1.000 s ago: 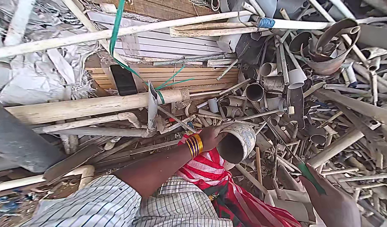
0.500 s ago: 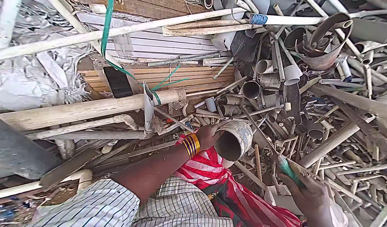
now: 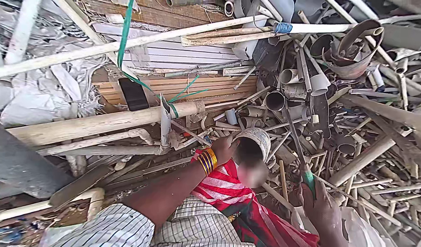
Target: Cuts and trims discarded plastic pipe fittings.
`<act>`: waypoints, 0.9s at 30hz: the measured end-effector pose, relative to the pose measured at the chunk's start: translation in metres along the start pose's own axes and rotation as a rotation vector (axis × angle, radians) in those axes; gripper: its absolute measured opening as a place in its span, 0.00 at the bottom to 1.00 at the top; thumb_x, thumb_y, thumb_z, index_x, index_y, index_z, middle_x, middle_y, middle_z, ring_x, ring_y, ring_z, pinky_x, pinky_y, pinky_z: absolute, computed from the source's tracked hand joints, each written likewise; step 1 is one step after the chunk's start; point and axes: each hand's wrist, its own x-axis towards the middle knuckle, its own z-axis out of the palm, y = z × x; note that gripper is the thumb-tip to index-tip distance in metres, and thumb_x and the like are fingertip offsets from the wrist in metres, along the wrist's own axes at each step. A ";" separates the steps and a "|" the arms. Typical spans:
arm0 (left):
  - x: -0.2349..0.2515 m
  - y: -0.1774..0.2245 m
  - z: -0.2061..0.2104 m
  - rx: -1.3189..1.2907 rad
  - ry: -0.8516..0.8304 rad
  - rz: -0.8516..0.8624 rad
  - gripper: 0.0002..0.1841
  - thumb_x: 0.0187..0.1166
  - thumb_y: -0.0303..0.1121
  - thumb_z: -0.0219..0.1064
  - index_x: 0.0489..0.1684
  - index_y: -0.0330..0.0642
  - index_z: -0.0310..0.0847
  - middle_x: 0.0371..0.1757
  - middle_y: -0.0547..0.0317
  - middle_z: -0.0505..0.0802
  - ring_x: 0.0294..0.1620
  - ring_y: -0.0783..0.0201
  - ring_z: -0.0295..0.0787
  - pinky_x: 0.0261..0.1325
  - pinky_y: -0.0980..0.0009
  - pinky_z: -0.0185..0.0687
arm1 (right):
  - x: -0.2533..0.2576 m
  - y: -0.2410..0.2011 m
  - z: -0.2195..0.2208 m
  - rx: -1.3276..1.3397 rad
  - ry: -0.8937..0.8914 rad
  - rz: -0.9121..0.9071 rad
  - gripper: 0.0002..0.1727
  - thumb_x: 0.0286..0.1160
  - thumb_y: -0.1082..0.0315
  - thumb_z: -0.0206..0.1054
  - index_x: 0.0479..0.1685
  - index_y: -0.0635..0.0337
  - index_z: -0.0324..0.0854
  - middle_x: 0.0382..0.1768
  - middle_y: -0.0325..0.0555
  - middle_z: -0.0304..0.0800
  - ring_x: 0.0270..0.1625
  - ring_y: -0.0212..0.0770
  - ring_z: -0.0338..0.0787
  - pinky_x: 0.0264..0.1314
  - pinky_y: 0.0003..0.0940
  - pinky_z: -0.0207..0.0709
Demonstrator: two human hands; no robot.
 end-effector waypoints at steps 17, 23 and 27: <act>-0.003 -0.002 -0.005 0.039 -0.039 -0.028 0.26 0.93 0.37 0.49 0.87 0.35 0.65 0.71 0.33 0.86 0.76 0.41 0.81 0.81 0.46 0.68 | 0.008 -0.030 0.026 0.092 -0.437 0.203 0.24 0.89 0.57 0.58 0.63 0.75 0.77 0.31 0.67 0.89 0.36 0.69 0.92 0.39 0.66 0.81; -0.003 0.001 -0.008 0.025 -0.051 -0.021 0.26 0.93 0.38 0.49 0.88 0.35 0.64 0.72 0.32 0.85 0.77 0.40 0.80 0.81 0.45 0.67 | 0.000 -0.039 0.042 0.199 0.265 -0.013 0.33 0.86 0.53 0.50 0.51 0.87 0.75 0.24 0.59 0.86 0.22 0.42 0.87 0.27 0.35 0.82; -0.002 -0.002 -0.001 0.039 -0.026 0.004 0.26 0.92 0.36 0.50 0.86 0.33 0.66 0.70 0.31 0.86 0.75 0.40 0.82 0.81 0.45 0.68 | 0.012 -0.051 0.050 0.231 -0.419 0.310 0.25 0.90 0.59 0.57 0.67 0.78 0.73 0.34 0.66 0.89 0.39 0.65 0.92 0.45 0.62 0.82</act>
